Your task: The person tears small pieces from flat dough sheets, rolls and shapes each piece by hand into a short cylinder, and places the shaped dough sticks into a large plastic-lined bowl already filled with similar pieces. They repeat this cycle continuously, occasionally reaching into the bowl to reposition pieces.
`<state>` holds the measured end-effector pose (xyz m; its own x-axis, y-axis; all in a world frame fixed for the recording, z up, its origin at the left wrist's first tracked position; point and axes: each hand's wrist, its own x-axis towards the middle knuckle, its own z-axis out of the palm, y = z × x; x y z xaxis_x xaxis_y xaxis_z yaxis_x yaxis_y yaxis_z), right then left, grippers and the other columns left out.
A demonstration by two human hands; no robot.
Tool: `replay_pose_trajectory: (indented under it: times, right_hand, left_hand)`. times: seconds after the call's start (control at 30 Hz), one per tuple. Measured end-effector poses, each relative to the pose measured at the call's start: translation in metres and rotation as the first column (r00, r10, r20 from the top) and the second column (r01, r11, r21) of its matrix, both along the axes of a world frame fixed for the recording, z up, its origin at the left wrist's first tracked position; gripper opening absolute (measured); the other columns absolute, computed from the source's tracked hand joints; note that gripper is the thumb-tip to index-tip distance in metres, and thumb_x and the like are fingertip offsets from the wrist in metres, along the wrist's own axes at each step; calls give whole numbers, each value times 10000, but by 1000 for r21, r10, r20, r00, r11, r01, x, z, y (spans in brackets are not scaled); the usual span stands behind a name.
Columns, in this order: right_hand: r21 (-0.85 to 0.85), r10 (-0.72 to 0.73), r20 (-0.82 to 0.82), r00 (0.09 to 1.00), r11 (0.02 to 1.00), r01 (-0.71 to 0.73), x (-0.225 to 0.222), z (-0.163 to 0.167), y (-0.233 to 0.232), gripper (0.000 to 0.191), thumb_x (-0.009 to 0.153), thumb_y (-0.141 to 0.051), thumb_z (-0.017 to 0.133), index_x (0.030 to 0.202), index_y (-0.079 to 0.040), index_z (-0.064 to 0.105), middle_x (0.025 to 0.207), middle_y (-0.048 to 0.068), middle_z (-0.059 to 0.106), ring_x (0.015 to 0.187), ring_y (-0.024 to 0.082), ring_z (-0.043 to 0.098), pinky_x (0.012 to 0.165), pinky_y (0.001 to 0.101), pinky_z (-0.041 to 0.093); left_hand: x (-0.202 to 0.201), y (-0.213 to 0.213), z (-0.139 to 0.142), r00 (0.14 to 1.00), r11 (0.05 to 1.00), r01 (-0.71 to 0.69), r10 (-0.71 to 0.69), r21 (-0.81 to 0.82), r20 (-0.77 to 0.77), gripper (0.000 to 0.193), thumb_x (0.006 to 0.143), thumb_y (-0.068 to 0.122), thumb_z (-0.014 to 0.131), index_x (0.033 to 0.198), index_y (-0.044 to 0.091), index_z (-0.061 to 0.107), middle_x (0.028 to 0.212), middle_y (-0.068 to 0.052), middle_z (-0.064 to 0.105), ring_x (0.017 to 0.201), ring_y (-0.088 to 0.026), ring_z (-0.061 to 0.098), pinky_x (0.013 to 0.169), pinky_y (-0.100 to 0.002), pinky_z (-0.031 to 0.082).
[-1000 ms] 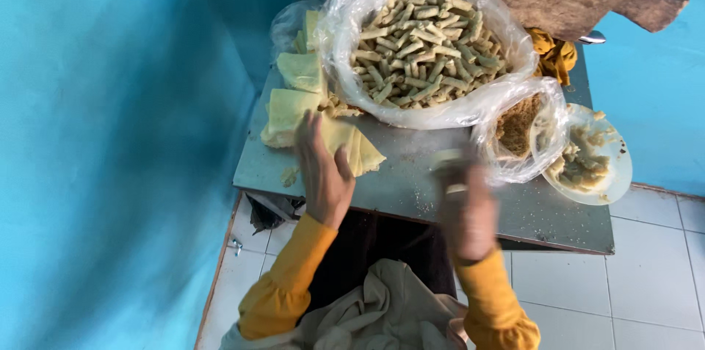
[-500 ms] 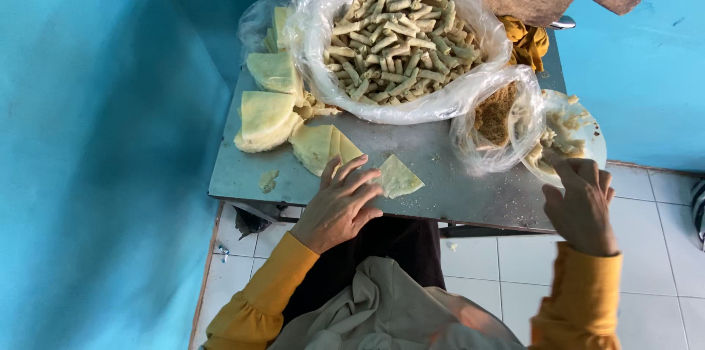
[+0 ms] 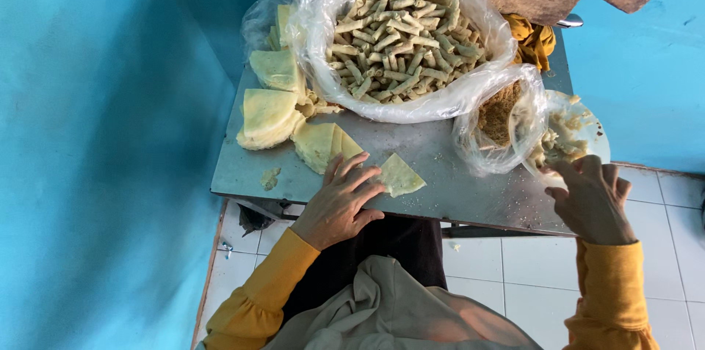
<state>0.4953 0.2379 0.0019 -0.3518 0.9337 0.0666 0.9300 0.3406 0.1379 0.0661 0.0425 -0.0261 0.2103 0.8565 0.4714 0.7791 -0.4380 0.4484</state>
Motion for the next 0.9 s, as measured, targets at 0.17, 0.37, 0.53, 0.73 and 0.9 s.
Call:
replay_pose_trajectory:
  times: [0.17, 0.37, 0.53, 0.73, 0.9]
  right_hand:
    - [-16, -11, 37, 999, 1000, 11, -5, -3, 0, 501, 812, -340, 793, 1305, -365, 703, 1290, 84, 556, 1275, 334, 447, 1041, 589, 339]
    - [59, 46, -94, 995, 997, -40, -37, 17, -23, 432, 746, -212, 828, 1166, -195, 724, 1286, 97, 584, 1332, 352, 435, 1053, 565, 335]
    - [149, 509, -536, 673, 842, -518, -123, 13, -51, 384, 840, 97, 639, 1172, -85, 700, 1169, 84, 649, 1090, 238, 608, 908, 381, 481]
    - [68, 585, -368, 723, 792, -606, -223, -7, -67, 675, 679, -325, 822, 1344, -257, 730, 1000, 69, 523, 982, 267, 501, 891, 407, 440]
    - [239, 607, 11, 795, 770, -591, -239, 1, -72, 619, 798, -132, 669, 1414, -155, 615, 1038, 54, 525, 1048, 246, 505, 972, 415, 428]
  left_hand:
    - [-6, -4, -4, 1000, 1000, 21, -21, -15, 5, 449, 916, 451, 695, 1198, 104, 654, 1403, -95, 549, 1479, -343, 366, 1250, -573, 237]
    - [-12, -7, -11, 1000, 1000, 11, -11, 7, -29, 471, 899, 439, 693, 1239, 116, 651, 1405, -97, 533, 1462, -333, 357, 1238, -569, 223]
    - [-14, -6, -21, 999, 999, 23, -22, 27, -45, 472, 944, 437, 673, 1284, 110, 656, 1455, -42, 580, 1500, -263, 386, 1264, -559, 208]
    - [-12, 0, -26, 999, 999, 24, -25, -26, -22, 468, 934, 422, 666, 1283, 110, 674, 1426, -34, 620, 1458, -248, 436, 1249, -560, 214]
    - [-15, 7, -27, 1000, 1000, 22, -23, -18, -8, 457, 927, 398, 691, 1283, 112, 678, 1423, -44, 625, 1430, -243, 476, 1252, -566, 212]
